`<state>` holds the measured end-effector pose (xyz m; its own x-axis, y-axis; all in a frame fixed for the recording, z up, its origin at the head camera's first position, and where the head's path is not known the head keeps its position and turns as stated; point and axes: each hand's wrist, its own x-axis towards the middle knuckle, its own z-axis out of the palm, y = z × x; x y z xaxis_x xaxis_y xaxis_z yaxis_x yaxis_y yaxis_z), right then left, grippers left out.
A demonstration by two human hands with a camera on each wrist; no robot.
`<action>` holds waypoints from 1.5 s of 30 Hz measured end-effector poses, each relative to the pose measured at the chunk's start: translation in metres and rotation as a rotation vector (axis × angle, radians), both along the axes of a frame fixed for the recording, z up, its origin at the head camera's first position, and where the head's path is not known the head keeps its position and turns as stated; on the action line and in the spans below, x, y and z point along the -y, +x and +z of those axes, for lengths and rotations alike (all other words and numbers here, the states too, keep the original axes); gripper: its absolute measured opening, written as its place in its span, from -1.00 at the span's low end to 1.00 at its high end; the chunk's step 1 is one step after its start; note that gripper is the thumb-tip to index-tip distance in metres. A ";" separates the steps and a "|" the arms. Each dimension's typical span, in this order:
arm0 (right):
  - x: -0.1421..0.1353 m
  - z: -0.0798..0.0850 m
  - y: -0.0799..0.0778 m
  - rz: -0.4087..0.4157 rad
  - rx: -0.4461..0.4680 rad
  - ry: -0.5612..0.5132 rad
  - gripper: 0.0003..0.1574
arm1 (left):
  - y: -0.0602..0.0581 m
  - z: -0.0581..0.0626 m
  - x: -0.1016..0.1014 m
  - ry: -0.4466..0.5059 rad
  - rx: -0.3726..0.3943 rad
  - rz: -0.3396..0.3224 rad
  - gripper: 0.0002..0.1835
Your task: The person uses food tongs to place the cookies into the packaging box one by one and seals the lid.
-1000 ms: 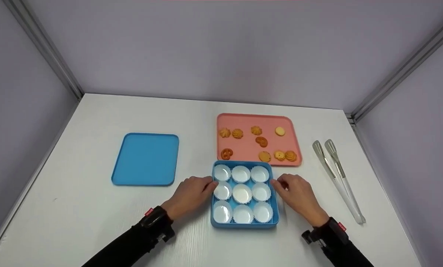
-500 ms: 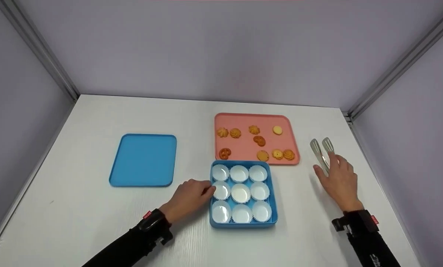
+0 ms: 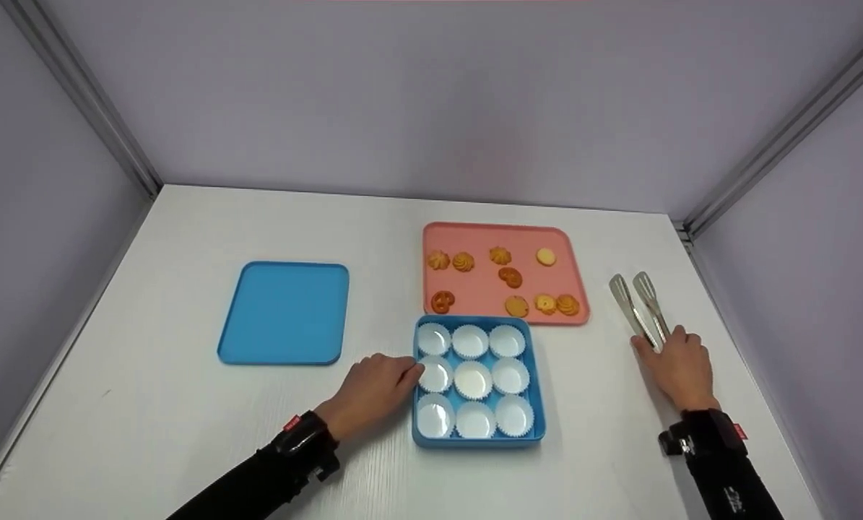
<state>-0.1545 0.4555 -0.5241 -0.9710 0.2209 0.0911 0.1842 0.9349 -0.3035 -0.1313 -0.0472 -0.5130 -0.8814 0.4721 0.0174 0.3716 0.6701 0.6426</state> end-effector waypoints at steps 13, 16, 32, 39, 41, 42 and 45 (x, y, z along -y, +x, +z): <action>-0.012 0.002 -0.003 0.032 0.037 -0.045 -0.26 | 0.000 0.002 0.001 -0.017 -0.036 -0.002 -0.53; -0.011 0.006 -0.003 0.025 0.081 -0.064 -0.31 | 0.000 0.002 0.001 -0.012 -0.026 -0.001 -0.54; 0.009 0.017 -0.002 0.073 -0.130 -0.108 -0.13 | -0.002 0.003 -0.001 -0.042 -0.026 -0.007 -0.58; 0.032 0.022 -0.009 0.163 -0.169 -0.088 -0.17 | -0.001 0.002 0.000 -0.039 -0.073 -0.015 -0.56; 0.040 0.024 -0.012 0.185 -0.166 -0.082 -0.16 | -0.001 0.001 0.000 -0.033 -0.074 -0.021 -0.57; 0.044 0.025 -0.014 0.199 -0.162 -0.075 -0.14 | -0.001 0.001 0.000 -0.031 -0.071 -0.023 -0.58; 0.059 0.028 -0.021 0.238 -0.148 -0.070 -0.12 | -0.001 0.001 -0.001 -0.046 -0.071 -0.026 -0.58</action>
